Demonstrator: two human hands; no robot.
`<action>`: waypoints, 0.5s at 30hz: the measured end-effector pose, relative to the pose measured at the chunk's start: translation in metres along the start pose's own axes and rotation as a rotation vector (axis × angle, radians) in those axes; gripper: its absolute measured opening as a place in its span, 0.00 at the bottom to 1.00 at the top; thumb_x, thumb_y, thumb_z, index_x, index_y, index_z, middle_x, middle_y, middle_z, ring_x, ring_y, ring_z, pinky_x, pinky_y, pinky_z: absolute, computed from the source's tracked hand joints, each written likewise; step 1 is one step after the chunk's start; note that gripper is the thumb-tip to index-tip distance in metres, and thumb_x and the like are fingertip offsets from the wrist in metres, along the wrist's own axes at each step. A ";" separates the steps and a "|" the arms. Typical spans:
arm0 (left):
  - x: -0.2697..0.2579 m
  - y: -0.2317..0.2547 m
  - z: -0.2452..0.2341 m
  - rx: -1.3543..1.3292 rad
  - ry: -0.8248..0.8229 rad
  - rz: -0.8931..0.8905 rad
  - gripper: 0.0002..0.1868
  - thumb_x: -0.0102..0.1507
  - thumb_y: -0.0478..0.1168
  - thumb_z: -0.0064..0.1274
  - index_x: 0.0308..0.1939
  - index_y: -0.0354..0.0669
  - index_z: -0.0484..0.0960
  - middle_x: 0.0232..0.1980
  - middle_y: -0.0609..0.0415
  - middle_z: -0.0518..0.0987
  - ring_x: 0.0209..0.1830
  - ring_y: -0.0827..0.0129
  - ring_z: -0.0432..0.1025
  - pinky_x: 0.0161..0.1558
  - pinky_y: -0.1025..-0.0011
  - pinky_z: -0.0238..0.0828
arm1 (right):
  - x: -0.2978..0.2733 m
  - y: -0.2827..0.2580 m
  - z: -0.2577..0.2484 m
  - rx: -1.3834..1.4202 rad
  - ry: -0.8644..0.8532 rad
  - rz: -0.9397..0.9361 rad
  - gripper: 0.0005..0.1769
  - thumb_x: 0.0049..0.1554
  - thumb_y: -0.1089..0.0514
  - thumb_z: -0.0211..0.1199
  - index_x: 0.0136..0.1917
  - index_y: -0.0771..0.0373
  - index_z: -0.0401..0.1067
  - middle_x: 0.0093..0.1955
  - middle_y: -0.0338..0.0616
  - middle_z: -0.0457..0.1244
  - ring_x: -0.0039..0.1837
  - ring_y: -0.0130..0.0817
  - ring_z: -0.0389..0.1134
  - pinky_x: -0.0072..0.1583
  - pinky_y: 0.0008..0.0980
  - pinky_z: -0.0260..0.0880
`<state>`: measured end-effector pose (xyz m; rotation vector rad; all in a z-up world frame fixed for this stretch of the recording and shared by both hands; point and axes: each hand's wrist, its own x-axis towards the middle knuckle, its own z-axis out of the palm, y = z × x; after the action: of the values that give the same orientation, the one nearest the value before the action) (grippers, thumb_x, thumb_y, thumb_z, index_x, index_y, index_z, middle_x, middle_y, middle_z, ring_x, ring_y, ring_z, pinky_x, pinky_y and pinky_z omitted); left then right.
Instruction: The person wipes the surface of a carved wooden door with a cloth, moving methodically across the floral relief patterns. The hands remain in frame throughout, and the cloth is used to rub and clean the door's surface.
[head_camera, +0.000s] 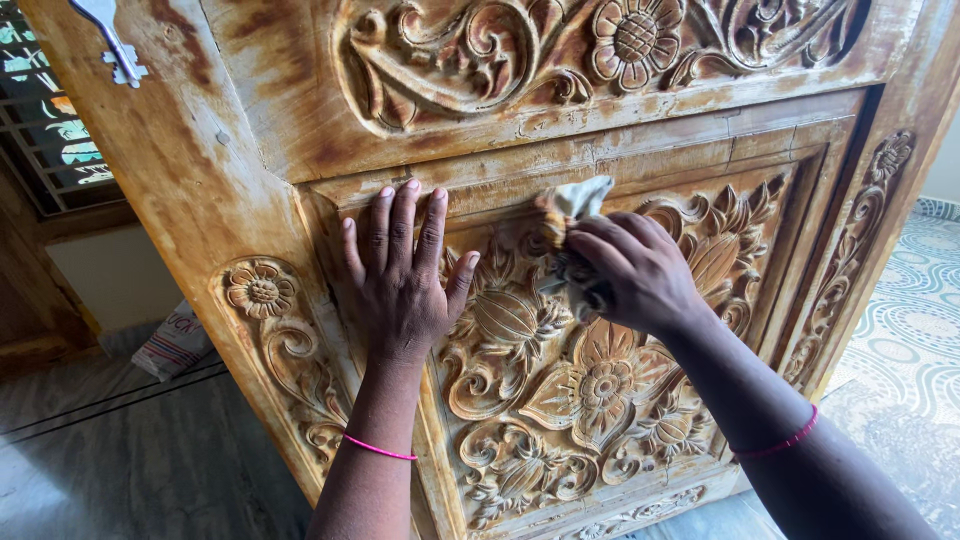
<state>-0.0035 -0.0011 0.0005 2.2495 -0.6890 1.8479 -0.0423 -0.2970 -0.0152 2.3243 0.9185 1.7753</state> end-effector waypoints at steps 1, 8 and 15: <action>0.000 0.000 0.000 0.000 0.004 0.003 0.36 0.72 0.65 0.39 0.78 0.52 0.66 0.79 0.48 0.64 0.81 0.52 0.55 0.77 0.40 0.38 | 0.010 -0.004 0.000 -0.017 -0.067 -0.020 0.28 0.47 0.53 0.73 0.62 0.57 0.76 0.66 0.41 0.65 0.66 0.43 0.65 0.65 0.45 0.66; 0.000 0.000 0.001 0.000 0.011 0.002 0.35 0.73 0.65 0.39 0.78 0.52 0.66 0.80 0.47 0.64 0.81 0.51 0.55 0.77 0.40 0.38 | 0.012 -0.028 0.002 -0.191 -0.146 -0.135 0.25 0.50 0.50 0.68 0.62 0.48 0.74 0.68 0.30 0.66 0.64 0.32 0.63 0.60 0.39 0.62; 0.000 0.001 -0.001 0.012 0.016 0.009 0.36 0.73 0.65 0.38 0.79 0.52 0.66 0.80 0.47 0.64 0.81 0.51 0.55 0.77 0.40 0.39 | 0.037 -0.027 0.004 -0.121 -0.176 -0.072 0.27 0.52 0.51 0.67 0.65 0.55 0.73 0.66 0.36 0.66 0.62 0.33 0.63 0.57 0.38 0.61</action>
<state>-0.0046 -0.0015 0.0007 2.2398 -0.6886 1.8779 -0.0440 -0.2552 0.0044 2.2964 0.8316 1.5256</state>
